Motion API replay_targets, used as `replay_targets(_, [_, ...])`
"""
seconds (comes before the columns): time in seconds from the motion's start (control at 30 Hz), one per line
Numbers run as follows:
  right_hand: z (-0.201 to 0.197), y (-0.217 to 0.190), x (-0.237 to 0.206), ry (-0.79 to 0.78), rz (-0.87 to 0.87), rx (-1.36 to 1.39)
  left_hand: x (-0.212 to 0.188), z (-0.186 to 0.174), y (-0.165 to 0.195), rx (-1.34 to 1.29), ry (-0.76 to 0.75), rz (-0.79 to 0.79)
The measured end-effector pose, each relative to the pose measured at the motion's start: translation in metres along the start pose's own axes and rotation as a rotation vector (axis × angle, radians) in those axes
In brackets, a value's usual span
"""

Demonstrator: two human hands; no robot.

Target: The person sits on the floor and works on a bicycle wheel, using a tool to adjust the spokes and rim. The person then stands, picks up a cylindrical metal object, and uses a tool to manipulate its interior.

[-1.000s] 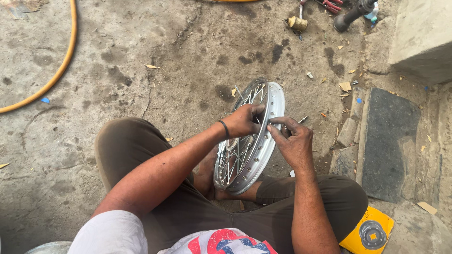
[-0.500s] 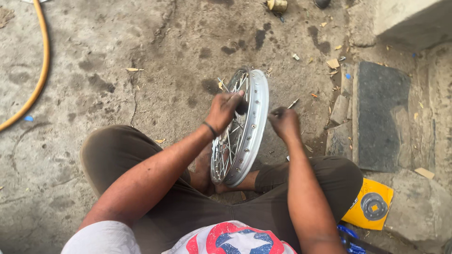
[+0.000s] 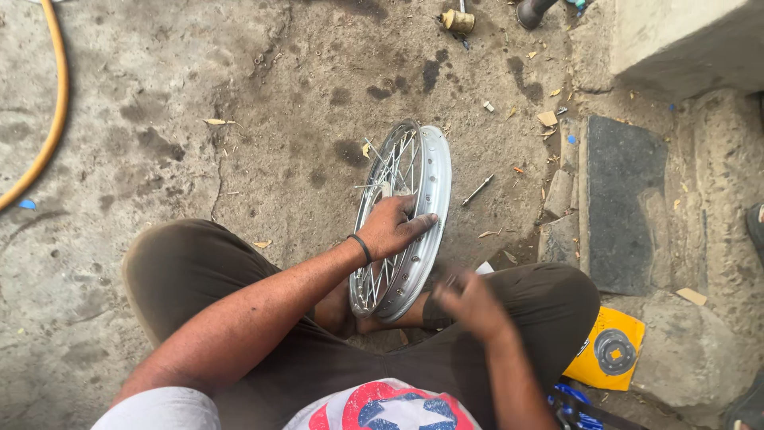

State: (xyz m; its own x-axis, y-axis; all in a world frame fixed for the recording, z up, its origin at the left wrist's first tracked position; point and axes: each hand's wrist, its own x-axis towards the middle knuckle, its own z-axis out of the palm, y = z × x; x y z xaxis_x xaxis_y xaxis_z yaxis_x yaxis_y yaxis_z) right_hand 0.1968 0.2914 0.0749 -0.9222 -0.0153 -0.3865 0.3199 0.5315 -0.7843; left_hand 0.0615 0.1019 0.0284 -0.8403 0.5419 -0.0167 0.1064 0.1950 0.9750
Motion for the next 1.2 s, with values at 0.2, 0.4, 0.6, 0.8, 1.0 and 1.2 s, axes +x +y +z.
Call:
replay_targets(0.2, [0.039,0.008,-0.008,-0.249,-0.066,-0.17,0.004,0.008,-0.007,0.002,0.014,-0.024])
replay_targets(0.4, [0.037,0.012,-0.003,-0.154,-0.188,-0.058,0.014,0.0,-0.014,-0.187,0.078,-0.159])
replay_targets(0.6, [0.009,0.031,0.009,0.01,0.02,0.488,0.016,-0.018,-0.027,-0.42,0.088,-0.121])
replay_targets(0.8, [-0.025,0.008,0.033,0.185,-0.237,-0.286,0.012,-0.018,-0.006,-0.237,0.081,-0.22])
replay_targets(1.0, [-0.048,-0.038,0.065,0.491,-0.438,-0.367,0.01,-0.027,-0.001,-0.209,0.089,-0.251])
replay_targets(1.2, [-0.017,-0.028,0.074,0.428,-0.049,0.489,0.007,-0.037,-0.012,-0.309,0.074,-0.247])
